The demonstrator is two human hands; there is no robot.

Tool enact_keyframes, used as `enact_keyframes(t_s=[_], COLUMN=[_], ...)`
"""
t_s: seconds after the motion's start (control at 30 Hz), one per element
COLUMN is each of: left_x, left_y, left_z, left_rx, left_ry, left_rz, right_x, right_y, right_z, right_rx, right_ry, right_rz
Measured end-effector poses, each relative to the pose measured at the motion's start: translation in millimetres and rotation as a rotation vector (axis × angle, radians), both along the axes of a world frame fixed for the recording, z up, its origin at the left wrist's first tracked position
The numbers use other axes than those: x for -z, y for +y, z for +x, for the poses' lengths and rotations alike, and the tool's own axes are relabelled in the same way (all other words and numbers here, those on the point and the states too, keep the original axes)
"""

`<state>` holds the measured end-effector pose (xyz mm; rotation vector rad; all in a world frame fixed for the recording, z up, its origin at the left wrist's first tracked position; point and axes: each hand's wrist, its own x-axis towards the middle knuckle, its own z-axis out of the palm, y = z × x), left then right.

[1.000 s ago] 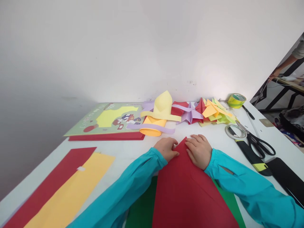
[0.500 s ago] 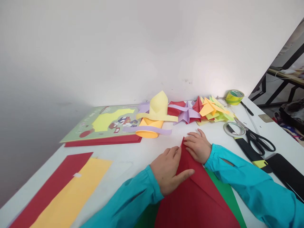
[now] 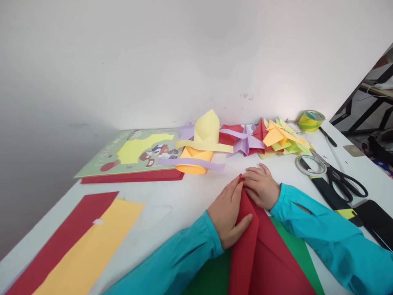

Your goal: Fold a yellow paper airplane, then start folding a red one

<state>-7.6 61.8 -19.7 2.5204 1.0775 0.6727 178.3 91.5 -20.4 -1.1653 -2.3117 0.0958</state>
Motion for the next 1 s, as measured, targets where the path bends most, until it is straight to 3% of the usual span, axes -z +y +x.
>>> enact_keyframes(t_s=[0.13,0.5,0.8,1.0], left_x=[3.5,-5.8,13.8,7.1], left_y=[0,7,-7,-10], left_z=[0,3,8,10], left_rx=[-0.044,-0.103,-0.085,-0.09], left_ry=[-0.057,-0.266,0.035,0.143], left_rz=[-0.087,-0.265,0.085,0.127], right_x=[1.0,-2.2,-4.1,-5.5], right_y=[0,0,-1,-1], right_z=[1,3,2,2], right_rx=[-0.002,-0.031,-0.008,0.028], right_ry=[0.021,0.004,0.021,-0.024], right_rz=[0.001,-0.016,-0.002,-0.017])
